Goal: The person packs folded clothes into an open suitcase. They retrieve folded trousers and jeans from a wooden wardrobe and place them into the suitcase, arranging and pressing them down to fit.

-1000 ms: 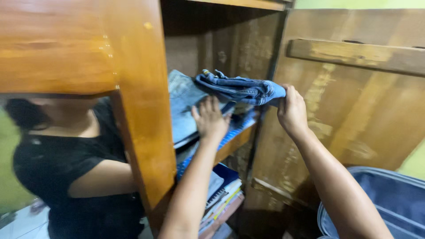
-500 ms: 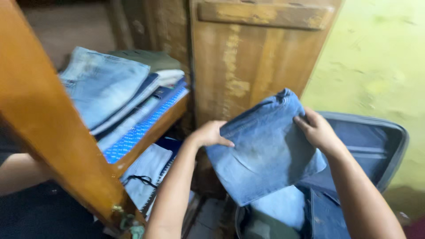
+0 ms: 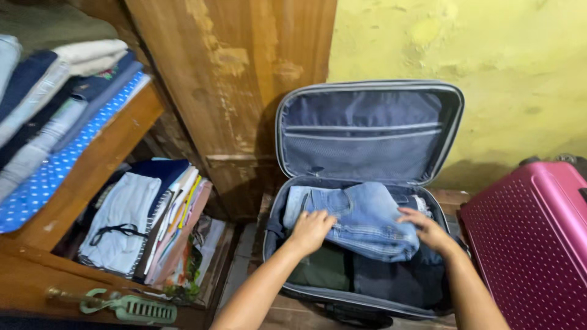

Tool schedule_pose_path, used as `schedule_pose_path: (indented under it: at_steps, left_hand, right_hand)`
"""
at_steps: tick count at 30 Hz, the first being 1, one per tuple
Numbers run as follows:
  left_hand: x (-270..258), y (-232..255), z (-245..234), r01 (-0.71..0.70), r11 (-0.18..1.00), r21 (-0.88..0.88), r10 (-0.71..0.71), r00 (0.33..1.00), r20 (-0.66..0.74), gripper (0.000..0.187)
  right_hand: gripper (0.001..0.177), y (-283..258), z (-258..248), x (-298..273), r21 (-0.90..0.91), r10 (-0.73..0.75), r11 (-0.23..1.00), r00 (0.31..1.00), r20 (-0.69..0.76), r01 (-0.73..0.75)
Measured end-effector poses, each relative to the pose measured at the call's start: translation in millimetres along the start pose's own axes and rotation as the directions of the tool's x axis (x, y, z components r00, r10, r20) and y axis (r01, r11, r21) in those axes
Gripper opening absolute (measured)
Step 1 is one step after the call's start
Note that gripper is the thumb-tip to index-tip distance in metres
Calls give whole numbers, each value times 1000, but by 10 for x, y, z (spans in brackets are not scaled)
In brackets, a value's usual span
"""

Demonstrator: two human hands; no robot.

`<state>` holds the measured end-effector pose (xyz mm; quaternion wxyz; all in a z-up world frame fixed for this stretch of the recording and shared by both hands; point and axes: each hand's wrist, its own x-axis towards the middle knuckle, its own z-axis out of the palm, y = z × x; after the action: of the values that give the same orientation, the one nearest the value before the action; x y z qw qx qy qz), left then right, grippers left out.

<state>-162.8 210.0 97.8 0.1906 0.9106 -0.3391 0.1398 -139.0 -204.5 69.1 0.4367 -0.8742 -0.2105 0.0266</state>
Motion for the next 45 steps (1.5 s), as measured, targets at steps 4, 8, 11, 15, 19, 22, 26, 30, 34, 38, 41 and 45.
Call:
schedule_pose_path:
  at_steps: [4, 8, 11, 15, 19, 22, 26, 30, 34, 38, 41, 45]
  left_hand:
    - [-275, 60, 413, 189, 956, -224, -61, 876, 478, 63]
    - [-519, -219, 867, 422, 850, -314, -356, 901, 249, 56]
    - [-551, -555, 1297, 613, 709, -349, -632, 772, 70, 56]
    - [-479, -921, 1649, 781, 563, -268, -747, 621, 239, 41]
    - [-307, -992, 1728, 842, 523, -132, -783, 536, 315, 38]
    - [-181, -1037, 1737, 843, 529, -103, -775, 528, 348, 36]
    - [-242, -1009, 1699, 744, 630, -224, -707, 668, 232, 32]
    - [-455, -833, 1485, 702, 515, -492, -661, 691, 294, 27]
    - [-678, -579, 1300, 551, 38, -834, -621, 667, 413, 23]
    - [-816, -315, 1462, 401, -256, -880, -534, 700, 475, 20]
    - [-829, -219, 1708, 488, -177, -855, -600, 635, 487, 19]
    - [-918, -240, 1905, 547, -79, -833, -632, 619, 467, 19]
  right_hand:
    - [50, 403, 184, -392, -11, 125, 992, 991, 41, -124]
    - [41, 488, 380, -503, 299, 363, 896, 929, -70, -328]
    - [41, 430, 604, -375, 291, 372, 905, 911, -180, -312]
    - [53, 258, 730, -192, 118, 319, 947, 907, -276, -298]
    - [61, 2, 727, -118, 68, 295, 955, 907, -300, -288]
    - [62, -248, 747, -43, 18, 295, 951, 892, -342, -308]
    - [58, -601, 692, 38, -66, 169, 976, 914, -370, -207]
    - [55, -953, 535, 331, -148, 72, 982, 961, -268, -115]
    - [57, -1301, 261, 861, -252, -97, 966, 981, -171, 52]
    - [37, -1550, 362, 1175, -601, -146, 799, 955, -259, -41]
    - [35, -1595, 659, 1171, -510, -208, 855, 964, -164, 98]
    - [66, -1486, 1214, 860, -260, -48, 958, 965, 258, 117]
